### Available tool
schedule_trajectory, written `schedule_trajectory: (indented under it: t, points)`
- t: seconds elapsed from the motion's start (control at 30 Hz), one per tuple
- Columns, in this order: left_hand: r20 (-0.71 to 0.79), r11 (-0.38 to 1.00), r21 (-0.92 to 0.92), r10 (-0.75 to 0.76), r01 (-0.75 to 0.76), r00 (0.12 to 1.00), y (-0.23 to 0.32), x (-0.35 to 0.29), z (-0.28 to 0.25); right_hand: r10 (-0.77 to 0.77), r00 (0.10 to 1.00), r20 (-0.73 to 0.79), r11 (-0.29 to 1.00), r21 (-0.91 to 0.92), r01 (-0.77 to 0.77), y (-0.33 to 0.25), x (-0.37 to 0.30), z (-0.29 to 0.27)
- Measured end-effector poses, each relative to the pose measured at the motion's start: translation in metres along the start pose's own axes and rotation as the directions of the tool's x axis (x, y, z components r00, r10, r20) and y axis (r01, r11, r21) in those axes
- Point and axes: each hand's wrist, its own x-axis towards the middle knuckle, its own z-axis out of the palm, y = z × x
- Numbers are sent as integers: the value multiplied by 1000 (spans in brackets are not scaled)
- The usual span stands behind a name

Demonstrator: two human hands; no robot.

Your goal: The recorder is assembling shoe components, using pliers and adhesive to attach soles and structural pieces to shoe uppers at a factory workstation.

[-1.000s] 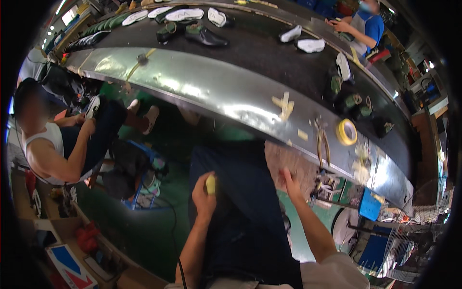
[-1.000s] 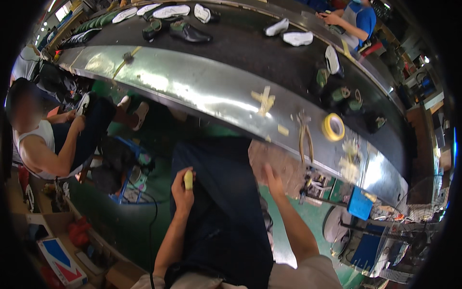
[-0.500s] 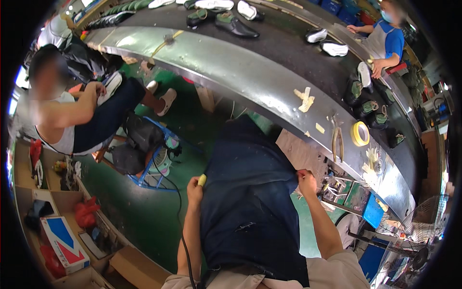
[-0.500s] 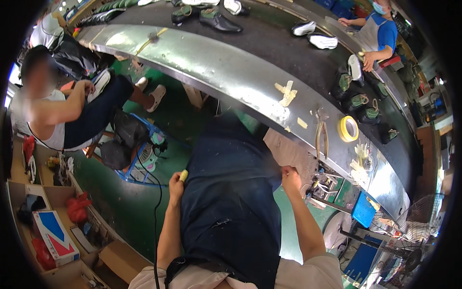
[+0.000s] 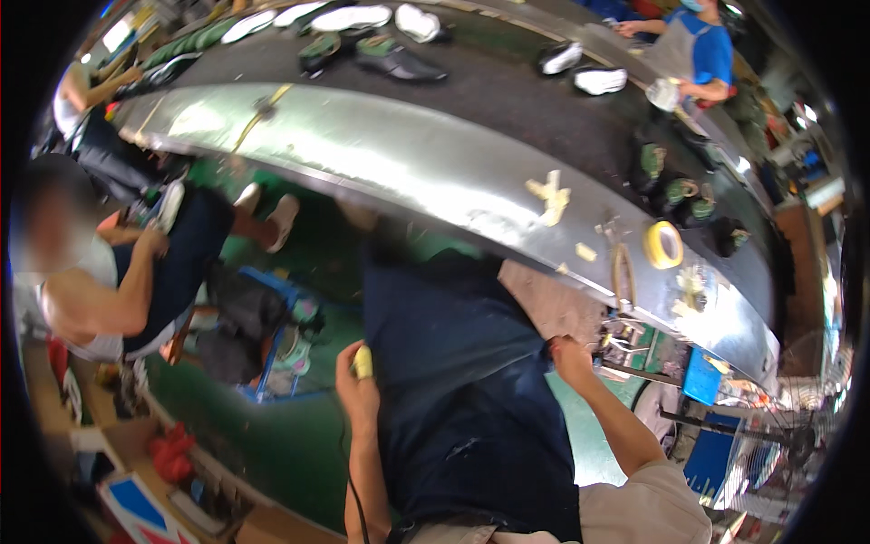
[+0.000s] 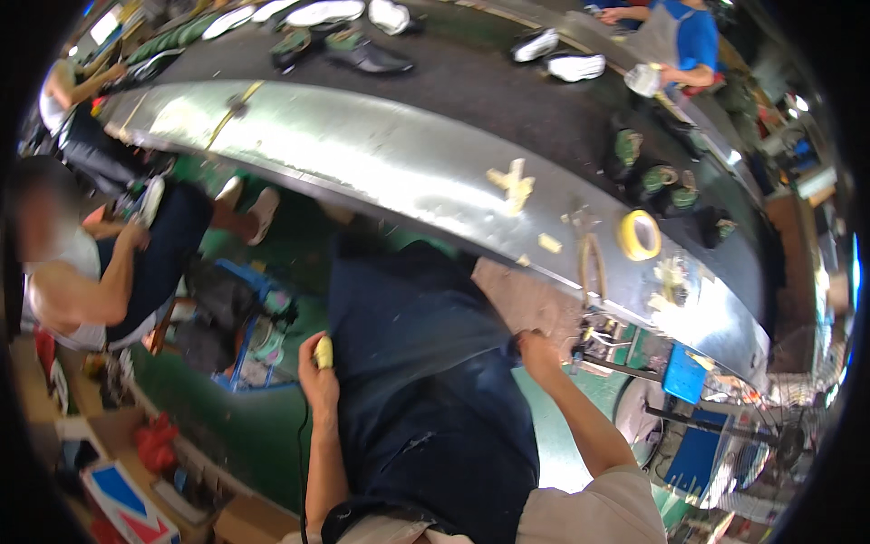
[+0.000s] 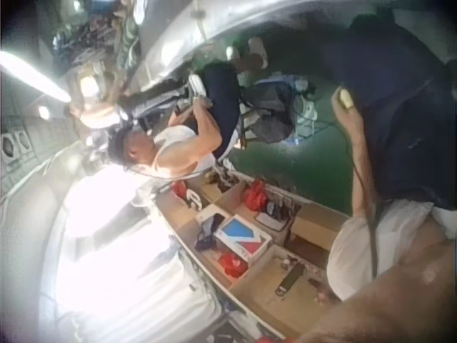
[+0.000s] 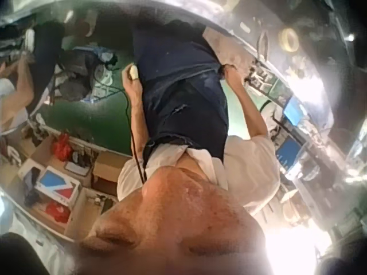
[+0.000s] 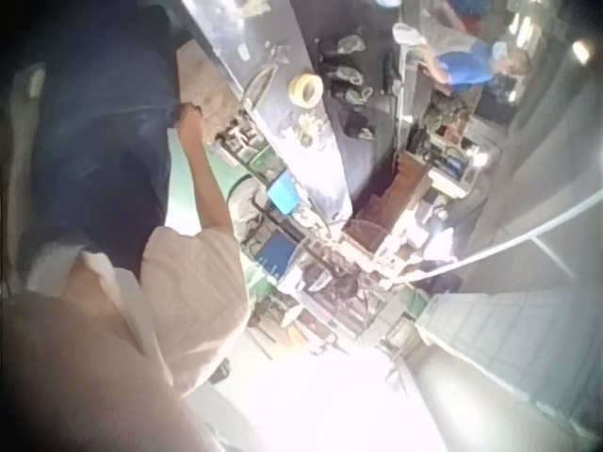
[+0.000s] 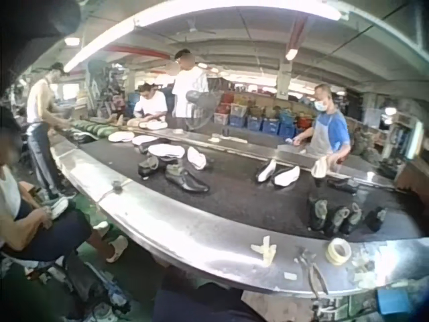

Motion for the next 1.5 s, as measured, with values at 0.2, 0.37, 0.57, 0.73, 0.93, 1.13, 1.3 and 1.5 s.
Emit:
schedule_trajectory:
  t: [0.2, 0.37, 0.57, 0.73, 0.93, 1.13, 1.3, 1.5]
  points:
    - [-49, 969, -169, -193, 183, 980, -95, 40, 5, -375, 909, -180, 871, 268, 412, -114, 6, -165]
    - [200, 886, -212, -373, 412, 906, -81, 124, 64, -423, 786, -450, 810, 202, 551, -146, 164, -252]
    - [249, 836, -238, -439, 494, 863, -200, 170, 91, 7, 920, -391, 906, 391, 160, -92, 503, -296]
    - [130, 793, -249, -541, 556, 831, -228, 168, 25, 368, 763, -532, 926, 284, -249, -50, 686, -346]
    - [81, 750, -334, -580, 571, 810, -199, 129, -26, 210, 813, -542, 964, 253, -81, 16, 690, -337]
    - [204, 744, -391, -504, 542, 839, -198, 108, -49, 117, 945, -307, 556, 809, 193, -71, 489, -320]
    - [370, 720, -434, -406, 541, 836, -197, 101, -52, -66, 984, -167, 228, 957, 177, -121, 357, -275]
    - [240, 615, -618, -445, 490, 863, -170, 94, -33, 82, 995, -51, 590, 807, -7, -275, 298, -229]
